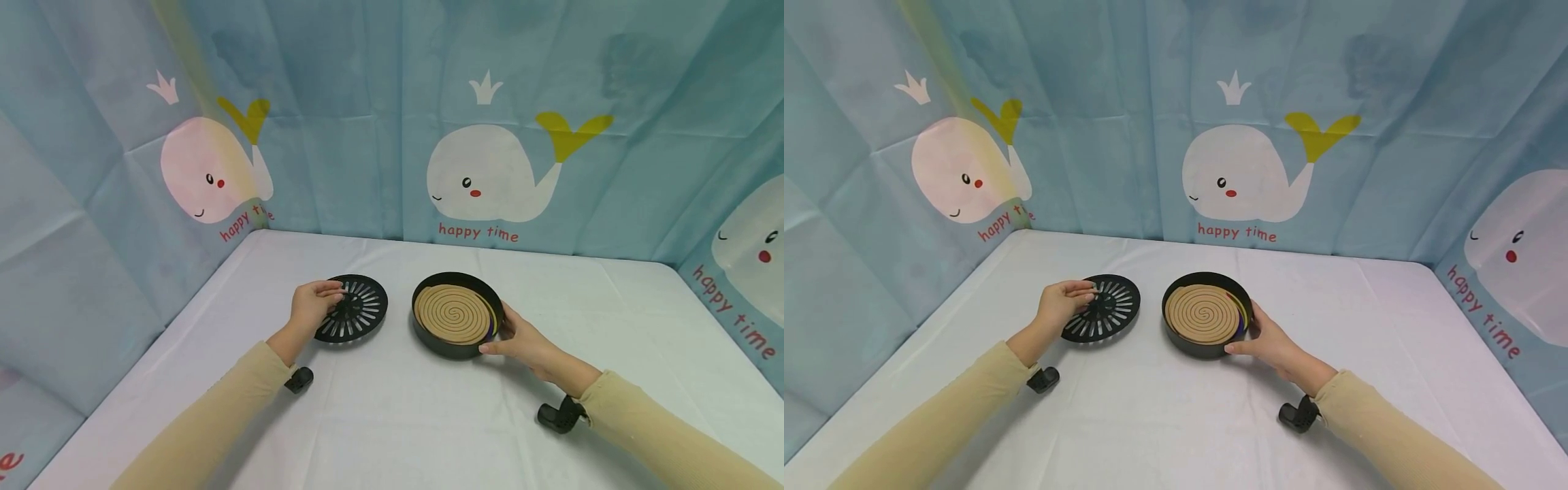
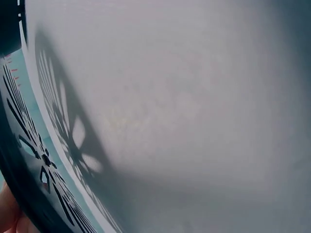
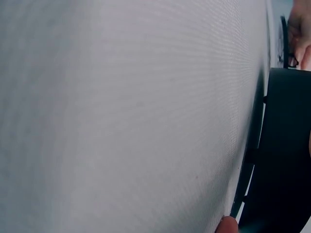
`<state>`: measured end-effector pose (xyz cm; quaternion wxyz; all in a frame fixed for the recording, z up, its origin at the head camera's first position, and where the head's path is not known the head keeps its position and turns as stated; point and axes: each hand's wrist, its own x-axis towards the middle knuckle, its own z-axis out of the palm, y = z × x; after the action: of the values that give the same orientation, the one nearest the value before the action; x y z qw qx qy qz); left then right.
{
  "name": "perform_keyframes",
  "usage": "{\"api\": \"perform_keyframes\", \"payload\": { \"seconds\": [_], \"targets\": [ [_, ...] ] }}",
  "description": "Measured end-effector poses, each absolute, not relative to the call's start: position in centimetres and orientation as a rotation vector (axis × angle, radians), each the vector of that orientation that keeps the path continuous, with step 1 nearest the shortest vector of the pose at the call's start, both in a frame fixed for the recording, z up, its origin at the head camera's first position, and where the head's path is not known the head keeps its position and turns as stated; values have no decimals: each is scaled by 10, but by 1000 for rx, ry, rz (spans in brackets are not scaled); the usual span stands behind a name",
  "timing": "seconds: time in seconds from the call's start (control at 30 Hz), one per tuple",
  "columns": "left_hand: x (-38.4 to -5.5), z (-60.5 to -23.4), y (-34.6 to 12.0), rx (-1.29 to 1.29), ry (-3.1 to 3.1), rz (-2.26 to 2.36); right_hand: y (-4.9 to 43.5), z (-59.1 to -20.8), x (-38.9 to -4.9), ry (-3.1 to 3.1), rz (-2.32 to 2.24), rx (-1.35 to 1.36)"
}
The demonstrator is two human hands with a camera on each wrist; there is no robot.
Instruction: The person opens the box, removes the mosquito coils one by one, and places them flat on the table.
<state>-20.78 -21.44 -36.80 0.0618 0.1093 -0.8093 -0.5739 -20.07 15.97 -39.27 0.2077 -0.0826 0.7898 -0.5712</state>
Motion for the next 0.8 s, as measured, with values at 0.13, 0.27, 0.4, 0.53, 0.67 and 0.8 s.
{"api": "perform_keyframes", "payload": {
  "seconds": [0.13, 0.27, 0.4, 0.53, 0.67, 0.8],
  "targets": [
    [-209, -370, -217, 347, -2446, -1771, 160, -393, -201, 2196, -1592, -237],
    [-210, -371, -217, 347, -2469, -1776, 160, -393, -201, 2189, -1595, -237],
    [-211, -371, -216, 346, -2493, -1761, 160, -393, -200, 2188, -1595, -240],
    [-213, -370, -214, 356, -2501, -1762, 160, -392, -200, 2193, -1595, -242],
    [-213, -369, -212, 374, -2511, -1758, 159, -392, -200, 2190, -1594, -242],
    [-213, -368, -211, 391, -2519, -1764, 160, -392, -200, 2188, -1598, -240]
  ]
}}
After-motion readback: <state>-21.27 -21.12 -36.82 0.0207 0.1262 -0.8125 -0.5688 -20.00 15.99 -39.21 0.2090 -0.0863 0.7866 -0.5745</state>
